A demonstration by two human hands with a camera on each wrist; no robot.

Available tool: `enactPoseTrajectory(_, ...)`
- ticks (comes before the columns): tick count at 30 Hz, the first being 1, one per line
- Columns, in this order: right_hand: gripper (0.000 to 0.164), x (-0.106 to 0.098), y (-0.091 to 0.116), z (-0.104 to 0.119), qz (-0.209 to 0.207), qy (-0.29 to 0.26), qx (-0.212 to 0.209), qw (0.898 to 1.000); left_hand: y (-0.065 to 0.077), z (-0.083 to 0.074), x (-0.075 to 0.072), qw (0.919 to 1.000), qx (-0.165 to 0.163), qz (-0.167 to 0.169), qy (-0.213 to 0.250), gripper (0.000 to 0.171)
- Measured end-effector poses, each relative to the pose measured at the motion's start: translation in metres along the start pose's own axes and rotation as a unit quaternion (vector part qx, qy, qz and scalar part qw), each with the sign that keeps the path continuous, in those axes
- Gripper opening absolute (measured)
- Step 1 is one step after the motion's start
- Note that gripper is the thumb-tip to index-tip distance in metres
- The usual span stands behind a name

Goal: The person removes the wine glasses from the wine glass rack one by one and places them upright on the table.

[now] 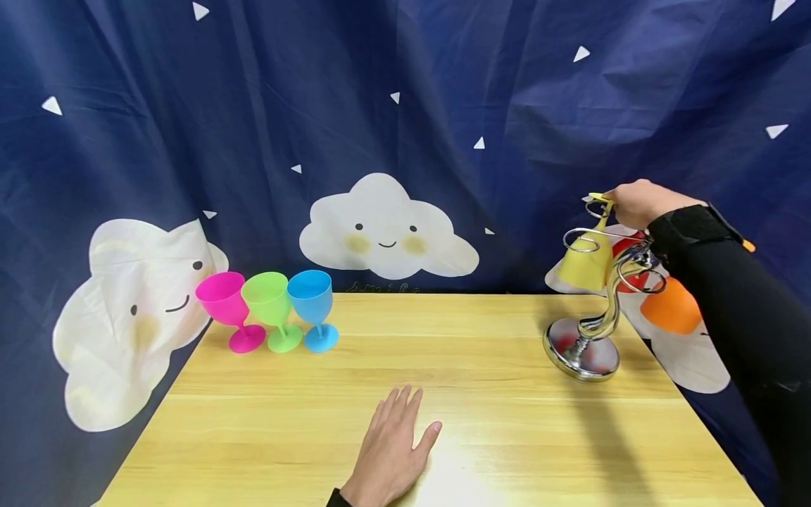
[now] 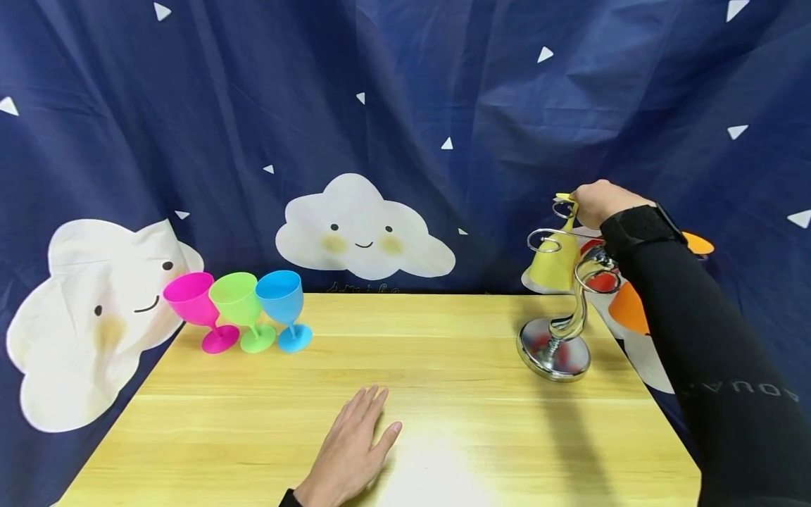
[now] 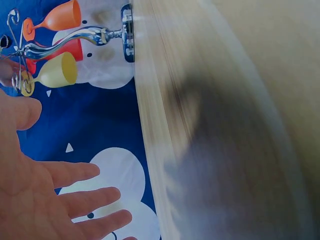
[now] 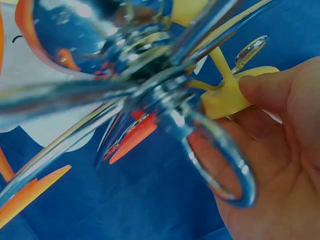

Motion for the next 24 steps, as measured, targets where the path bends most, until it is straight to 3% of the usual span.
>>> enactPoseTrajectory(5, 0.027, 0.002, 0.018, -0.004, 0.004, -0.03, 0.026, 0.999, 0.002, -0.001, 0.0, 0.9999, 0.004, -0.003, 0.009, 0.076)
enactPoseTrajectory(8, 0.015, 0.002, 0.027, 0.0, -0.007, -0.005, 0.039, 0.999, 0.003, -0.001, 0.001, 0.9999, 0.004, 0.0, 0.012, 0.076)
enactPoseTrajectory(11, 0.008, -0.002, 0.032, 0.011, -0.031, 0.047, 0.027, 0.998, 0.003, 0.0, 0.003, 0.9999, 0.002, 0.005, 0.012, 0.076)
enactPoseTrajectory(14, 0.017, -0.006, 0.035, 0.025, -0.058, 0.083, 0.013, 0.995, 0.004, 0.0, 0.004, 0.9999, -0.001, 0.009, 0.011, 0.076)
enactPoseTrajectory(19, 0.025, -0.013, 0.033, 0.053, -0.098, 0.094, -0.012, 0.991, 0.005, -0.001, 0.004, 0.9999, 0.0, 0.008, 0.012, 0.074)
enactPoseTrajectory(24, 0.019, -0.014, 0.03, 0.08, -0.126, 0.087, -0.032, 0.988, 0.007, -0.002, 0.003, 0.9999, 0.002, 0.004, 0.01, 0.074)
Point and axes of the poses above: each hand's wrist, its own y-axis away from the middle knuckle, its own x-axis out of the palm, z = x × y, the point moved 9 cm from there along -y, towards the middle knuckle, and after that the axes turned 6 degrees about -y, right-handed, at the moved point
